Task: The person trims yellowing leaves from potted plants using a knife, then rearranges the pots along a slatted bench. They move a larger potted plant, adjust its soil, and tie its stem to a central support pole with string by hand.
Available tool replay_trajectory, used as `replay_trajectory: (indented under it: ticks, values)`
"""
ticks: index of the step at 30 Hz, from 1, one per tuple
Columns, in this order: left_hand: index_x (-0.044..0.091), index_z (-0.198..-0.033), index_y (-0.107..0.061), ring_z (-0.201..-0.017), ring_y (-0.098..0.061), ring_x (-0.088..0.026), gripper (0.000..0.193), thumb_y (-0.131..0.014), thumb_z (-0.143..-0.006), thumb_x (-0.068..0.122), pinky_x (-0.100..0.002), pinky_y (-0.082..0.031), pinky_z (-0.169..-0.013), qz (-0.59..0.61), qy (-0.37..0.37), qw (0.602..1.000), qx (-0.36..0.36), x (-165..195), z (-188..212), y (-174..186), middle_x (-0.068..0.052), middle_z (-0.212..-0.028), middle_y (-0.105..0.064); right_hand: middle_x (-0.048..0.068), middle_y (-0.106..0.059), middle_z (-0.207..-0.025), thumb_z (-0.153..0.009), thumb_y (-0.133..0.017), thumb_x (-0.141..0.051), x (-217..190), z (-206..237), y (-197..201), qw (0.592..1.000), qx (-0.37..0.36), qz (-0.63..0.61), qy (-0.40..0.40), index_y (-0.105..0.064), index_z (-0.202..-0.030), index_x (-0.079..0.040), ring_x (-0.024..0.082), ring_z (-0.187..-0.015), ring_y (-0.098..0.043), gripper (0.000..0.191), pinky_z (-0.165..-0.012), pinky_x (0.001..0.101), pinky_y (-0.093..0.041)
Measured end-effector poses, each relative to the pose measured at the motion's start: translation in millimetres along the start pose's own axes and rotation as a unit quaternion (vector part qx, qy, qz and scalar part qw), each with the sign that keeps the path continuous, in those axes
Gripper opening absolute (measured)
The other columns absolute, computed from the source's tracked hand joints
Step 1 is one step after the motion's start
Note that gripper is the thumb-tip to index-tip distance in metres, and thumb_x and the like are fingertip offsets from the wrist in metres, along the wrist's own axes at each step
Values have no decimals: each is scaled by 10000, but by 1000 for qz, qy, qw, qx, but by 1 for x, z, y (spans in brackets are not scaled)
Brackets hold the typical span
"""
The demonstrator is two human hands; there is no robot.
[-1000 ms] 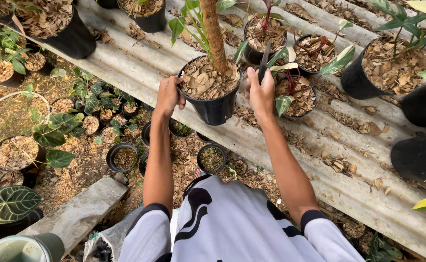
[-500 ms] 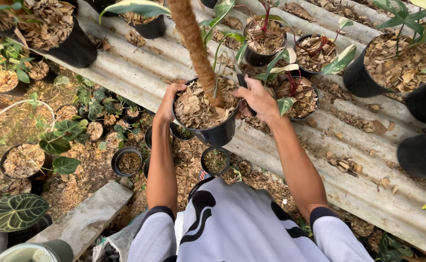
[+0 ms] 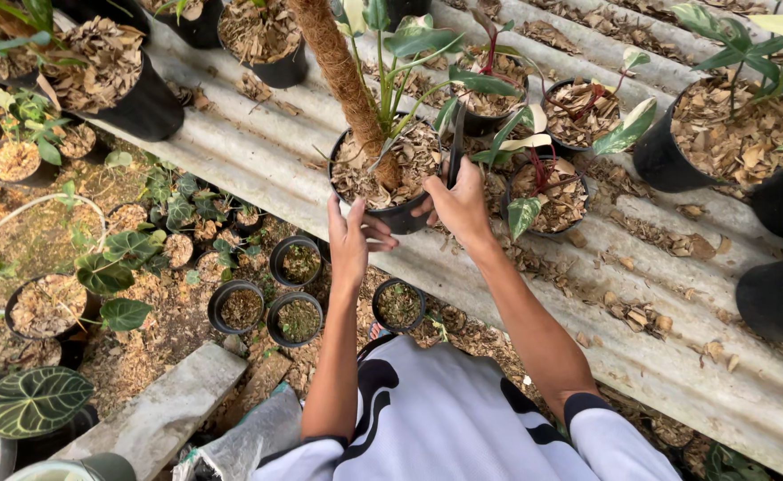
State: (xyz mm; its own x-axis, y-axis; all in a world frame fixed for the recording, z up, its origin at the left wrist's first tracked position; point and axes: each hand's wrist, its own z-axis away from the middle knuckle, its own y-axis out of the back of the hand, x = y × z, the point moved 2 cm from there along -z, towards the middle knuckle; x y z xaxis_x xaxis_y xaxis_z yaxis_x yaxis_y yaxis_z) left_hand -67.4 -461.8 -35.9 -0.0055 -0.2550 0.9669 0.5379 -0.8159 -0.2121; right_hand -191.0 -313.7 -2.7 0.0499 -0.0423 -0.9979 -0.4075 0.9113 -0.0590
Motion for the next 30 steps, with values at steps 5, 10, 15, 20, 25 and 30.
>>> replay_trajectory:
  ticks: [5, 10, 15, 20, 25, 30]
  values:
    - [-36, -1344, -377, -530, -695, -250, 416, -477, -1018, 203, -331, -585, -458, 22, -3, 1000, -2, 2, -25, 9, -162, -665, -654, 124, -660, -836, -953, -627, -49, -2, 5, -6, 1000, 6, -3, 19, -439, -948, -2, 218, -609, -755, 193, -384, 262, -552]
    - [-37, -1028, -521, -457, -655, -232, 214, -427, -984, 150, -326, -561, -415, -5, -12, 1000, -18, -6, -57, 27, -155, -609, -641, 121, -687, -767, -966, -644, -180, -2, 12, -10, 999, -23, -8, 26, -451, -958, -22, 185, -616, -778, 250, -374, 255, -583]
    - [-12, -847, -526, -369, -554, -191, 364, -419, -1038, 279, -296, -433, -334, 16, 10, 1000, 13, -16, -83, 44, -102, -504, -552, 72, -638, -659, -986, -613, -397, 1, 6, 2, 999, -21, -29, -27, -517, -1002, -42, 131, -453, -628, 368, -310, 232, -395]
    - [10, -754, -486, -355, -506, -205, 312, -458, -961, 241, -329, -425, -341, 37, 1, 999, -35, -10, -94, 44, -72, -475, -478, -3, -562, -650, -964, -675, -418, 4, -16, 17, 994, 13, -46, -93, -549, -1040, -50, 100, -449, -561, 396, -335, 215, -336]
    - [90, -770, -552, -327, -438, -168, 256, -430, -920, 258, -305, -372, -326, 15, 30, 997, -65, 0, -103, 43, -21, -444, -399, 6, -521, -604, -913, -732, -287, 23, -33, 23, 989, 3, -38, -141, -562, -981, -58, 113, -436, -548, 293, -321, 235, -321]
    - [44, -744, -521, -385, -467, -156, 364, -461, -1019, 274, -298, -386, -371, -67, -59, 996, -24, -1, -114, 37, -9, -511, -429, 19, -546, -616, -957, -703, -209, 52, -36, 18, 994, 29, -54, -96, -584, -1028, -12, 136, -456, -553, 241, -352, 260, -359]
